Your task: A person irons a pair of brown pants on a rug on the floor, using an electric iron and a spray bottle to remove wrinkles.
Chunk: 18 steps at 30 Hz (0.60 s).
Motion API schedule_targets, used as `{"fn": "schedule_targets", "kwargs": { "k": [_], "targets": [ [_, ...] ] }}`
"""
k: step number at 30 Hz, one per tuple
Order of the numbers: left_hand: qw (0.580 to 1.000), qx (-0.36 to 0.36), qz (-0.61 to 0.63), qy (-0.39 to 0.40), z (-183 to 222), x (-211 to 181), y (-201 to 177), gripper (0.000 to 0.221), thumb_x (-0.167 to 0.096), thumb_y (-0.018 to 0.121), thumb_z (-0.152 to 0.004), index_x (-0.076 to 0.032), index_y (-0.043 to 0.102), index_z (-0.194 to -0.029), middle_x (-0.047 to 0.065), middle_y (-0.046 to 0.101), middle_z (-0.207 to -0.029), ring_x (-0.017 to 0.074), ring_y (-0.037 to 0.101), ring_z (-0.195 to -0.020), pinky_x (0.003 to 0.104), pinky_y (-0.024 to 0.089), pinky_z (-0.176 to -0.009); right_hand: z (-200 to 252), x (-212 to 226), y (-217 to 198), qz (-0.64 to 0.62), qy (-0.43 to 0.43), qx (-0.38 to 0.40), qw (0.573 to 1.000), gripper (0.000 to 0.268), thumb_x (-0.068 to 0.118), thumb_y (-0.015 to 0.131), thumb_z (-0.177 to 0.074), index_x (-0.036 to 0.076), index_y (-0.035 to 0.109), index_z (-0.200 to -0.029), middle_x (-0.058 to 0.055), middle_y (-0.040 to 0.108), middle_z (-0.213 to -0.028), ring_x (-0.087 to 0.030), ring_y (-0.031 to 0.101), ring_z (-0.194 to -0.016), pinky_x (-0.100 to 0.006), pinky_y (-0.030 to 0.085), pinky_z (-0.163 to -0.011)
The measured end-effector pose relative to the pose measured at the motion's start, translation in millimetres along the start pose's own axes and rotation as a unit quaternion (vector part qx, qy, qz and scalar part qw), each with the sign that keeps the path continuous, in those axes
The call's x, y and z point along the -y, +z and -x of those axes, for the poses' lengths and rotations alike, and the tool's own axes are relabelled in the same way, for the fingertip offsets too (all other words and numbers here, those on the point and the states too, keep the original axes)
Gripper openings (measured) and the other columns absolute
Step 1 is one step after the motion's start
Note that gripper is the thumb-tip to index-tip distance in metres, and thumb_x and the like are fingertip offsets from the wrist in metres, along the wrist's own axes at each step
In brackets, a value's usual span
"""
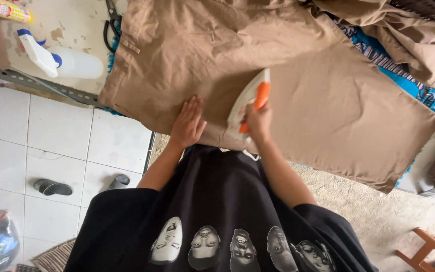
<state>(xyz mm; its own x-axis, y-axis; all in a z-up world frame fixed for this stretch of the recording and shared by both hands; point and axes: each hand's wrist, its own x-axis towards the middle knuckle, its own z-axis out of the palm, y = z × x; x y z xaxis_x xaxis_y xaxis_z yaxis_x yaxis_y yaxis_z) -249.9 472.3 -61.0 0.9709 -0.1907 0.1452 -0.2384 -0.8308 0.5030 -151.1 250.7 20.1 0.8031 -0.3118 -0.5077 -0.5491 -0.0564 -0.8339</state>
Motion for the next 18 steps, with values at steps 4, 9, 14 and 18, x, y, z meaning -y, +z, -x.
{"fn": "schedule_targets", "kwargs": {
  "k": [4, 9, 14, 18],
  "targets": [
    [0.994, -0.005, -0.108, 0.018, 8.8, 12.1, -7.5, 0.065, -0.035, 0.045, -0.104, -0.006, 0.035, -0.16, 0.013, 0.033, -0.166, 0.028, 0.029, -0.154, 0.046, 0.014, -0.127, 15.5, -18.7, 22.9, -0.013, 0.035, 0.0, 0.999, 0.019, 0.002, 0.06, -0.078, 0.002, 0.054, -0.095, -0.014, 0.055, -0.044, -0.028, 0.06, -0.031, -0.039, 0.05, -0.032],
    [0.994, -0.014, -0.111, 0.018, 6.1, 4.6, -21.7, 0.061, -0.039, 0.041, -0.107, -0.01, 0.038, -0.16, 0.01, 0.035, -0.166, 0.0236, 0.03, -0.154, 0.042, 0.012, -0.127, -59.6, 11.6, 4.6, -0.096, -0.036, -0.075, 0.992, 0.021, -0.005, 0.056, -0.08, -0.005, 0.053, -0.101, -0.014, 0.054, -0.056, -0.024, 0.058, -0.036, -0.038, 0.051, -0.033],
    [0.993, -0.001, -0.113, 0.018, 4.5, 6.1, -24.4, 0.062, -0.039, 0.044, -0.105, -0.01, 0.038, -0.16, 0.01, 0.034, -0.166, 0.0233, 0.03, -0.154, 0.042, 0.012, -0.127, -91.3, 13.8, 2.0, -0.124, -0.001, -0.089, 0.988, 0.023, -0.004, 0.056, -0.083, -0.002, 0.05, -0.105, -0.011, 0.051, -0.058, -0.021, 0.055, -0.038, -0.036, 0.051, -0.033],
    [0.997, -0.008, -0.075, 0.013, 8.1, 11.4, -15.7, 0.062, -0.036, 0.045, -0.106, -0.007, 0.039, -0.16, 0.012, 0.035, -0.166, 0.0254, 0.03, -0.153, 0.043, 0.014, -0.127, -35.1, -47.1, 31.6, -0.064, -0.004, -0.047, 0.997, 0.025, -0.002, 0.064, -0.082, 0.0, 0.054, -0.104, -0.016, 0.057, -0.056, -0.031, 0.061, -0.035, -0.044, 0.05, -0.03]
  ]
}}
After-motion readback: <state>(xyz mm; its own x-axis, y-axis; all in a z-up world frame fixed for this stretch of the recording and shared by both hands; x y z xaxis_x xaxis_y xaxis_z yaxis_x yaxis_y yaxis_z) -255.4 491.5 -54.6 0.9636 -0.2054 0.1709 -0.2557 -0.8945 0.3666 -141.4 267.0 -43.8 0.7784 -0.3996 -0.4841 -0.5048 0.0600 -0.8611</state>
